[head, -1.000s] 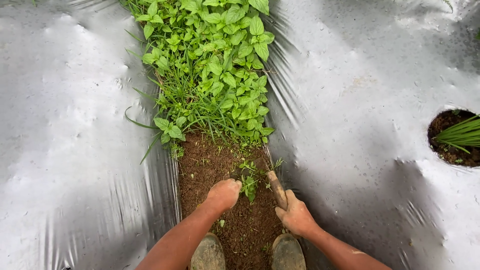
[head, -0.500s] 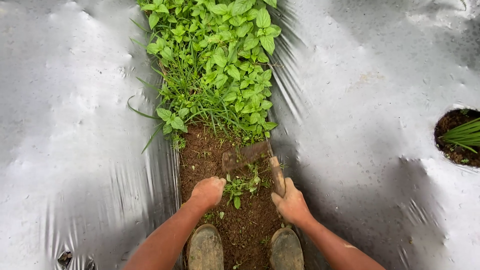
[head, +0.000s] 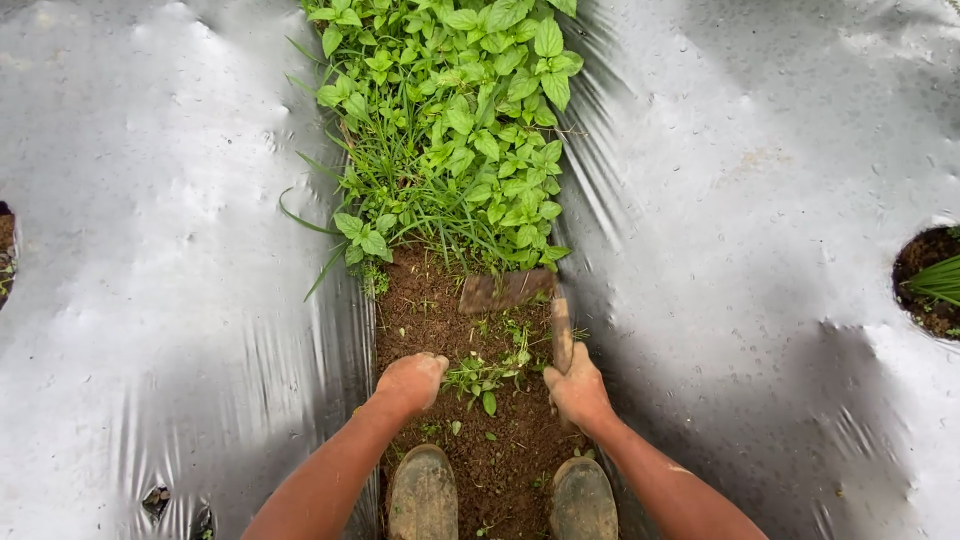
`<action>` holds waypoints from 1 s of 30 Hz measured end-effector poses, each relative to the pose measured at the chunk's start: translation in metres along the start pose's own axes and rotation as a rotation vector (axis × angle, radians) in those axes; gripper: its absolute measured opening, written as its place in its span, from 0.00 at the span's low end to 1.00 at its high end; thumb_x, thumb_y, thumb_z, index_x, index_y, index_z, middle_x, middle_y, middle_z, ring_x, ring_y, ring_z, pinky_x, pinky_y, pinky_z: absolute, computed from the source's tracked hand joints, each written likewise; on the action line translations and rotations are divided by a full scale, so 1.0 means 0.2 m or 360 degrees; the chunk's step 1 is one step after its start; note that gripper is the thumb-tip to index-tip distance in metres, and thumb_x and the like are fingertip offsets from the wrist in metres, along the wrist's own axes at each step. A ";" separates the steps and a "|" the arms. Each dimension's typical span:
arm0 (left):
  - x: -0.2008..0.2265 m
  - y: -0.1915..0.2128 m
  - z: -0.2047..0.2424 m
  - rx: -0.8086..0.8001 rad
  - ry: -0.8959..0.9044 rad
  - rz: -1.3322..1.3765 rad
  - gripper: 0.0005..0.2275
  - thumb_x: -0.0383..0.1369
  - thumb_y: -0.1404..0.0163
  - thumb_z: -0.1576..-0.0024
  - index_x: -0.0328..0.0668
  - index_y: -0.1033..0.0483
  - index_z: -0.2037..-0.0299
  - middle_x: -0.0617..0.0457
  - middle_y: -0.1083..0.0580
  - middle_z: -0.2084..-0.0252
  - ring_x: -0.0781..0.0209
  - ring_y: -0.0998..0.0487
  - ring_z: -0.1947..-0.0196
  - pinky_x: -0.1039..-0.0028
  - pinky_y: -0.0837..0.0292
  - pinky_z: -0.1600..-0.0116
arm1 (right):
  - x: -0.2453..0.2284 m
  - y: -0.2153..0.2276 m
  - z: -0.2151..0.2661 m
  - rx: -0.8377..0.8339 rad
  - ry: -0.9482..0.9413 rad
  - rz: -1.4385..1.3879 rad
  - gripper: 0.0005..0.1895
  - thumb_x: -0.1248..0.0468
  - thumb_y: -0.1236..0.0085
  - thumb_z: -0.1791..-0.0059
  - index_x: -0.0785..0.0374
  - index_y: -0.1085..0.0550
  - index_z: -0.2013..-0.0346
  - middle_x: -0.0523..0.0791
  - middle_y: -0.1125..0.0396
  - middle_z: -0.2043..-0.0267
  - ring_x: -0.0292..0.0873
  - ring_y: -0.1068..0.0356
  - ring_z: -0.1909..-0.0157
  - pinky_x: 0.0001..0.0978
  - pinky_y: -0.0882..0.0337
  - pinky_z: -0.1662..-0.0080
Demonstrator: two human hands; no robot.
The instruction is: Using a hand hoe to remove weeds from the soil between plastic-covered garden beds
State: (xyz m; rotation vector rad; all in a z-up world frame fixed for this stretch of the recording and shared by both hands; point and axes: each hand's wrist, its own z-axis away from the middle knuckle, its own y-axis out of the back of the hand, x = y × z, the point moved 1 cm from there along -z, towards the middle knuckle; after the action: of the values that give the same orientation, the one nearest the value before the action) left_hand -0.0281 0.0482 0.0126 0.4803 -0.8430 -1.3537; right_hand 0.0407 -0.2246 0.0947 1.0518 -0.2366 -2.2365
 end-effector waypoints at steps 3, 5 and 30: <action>0.07 0.15 0.09 -0.0137 0.0127 0.0067 0.10 0.23 0.62 0.35 0.40 0.27 0.52 0.44 0.24 0.56 0.50 0.21 0.55 0.62 0.21 0.51 | -0.09 0.05 0.10 -0.0231 -0.0099 0.0273 0.12 0.62 0.47 0.52 0.58 0.36 0.57 0.53 0.33 0.68 0.49 0.31 0.72 0.41 0.30 0.72; 0.07 0.09 0.11 -0.0287 0.0241 0.0139 0.11 0.19 0.62 0.36 0.43 0.29 0.52 0.49 0.26 0.57 0.57 0.25 0.57 0.64 0.25 0.48 | -0.12 0.08 0.10 -0.0358 -0.0198 0.0405 0.09 0.64 0.50 0.47 0.57 0.40 0.56 0.47 0.37 0.64 0.40 0.38 0.76 0.32 0.32 0.79; -0.04 -0.18 0.00 -0.0044 -0.0037 0.0006 0.10 0.38 0.60 0.32 0.43 0.28 0.53 0.40 0.24 0.53 0.42 0.18 0.55 0.56 0.18 0.52 | 0.12 0.13 -0.03 -0.0156 0.0119 0.0235 0.14 0.60 0.43 0.56 0.60 0.33 0.59 0.57 0.29 0.73 0.57 0.23 0.70 0.48 0.26 0.66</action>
State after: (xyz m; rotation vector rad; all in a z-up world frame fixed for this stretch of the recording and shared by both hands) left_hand -0.0513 0.0493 -0.0151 0.4420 -0.8429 -1.3682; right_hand 0.0466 -0.2585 0.0854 1.0294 -0.1649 -2.0520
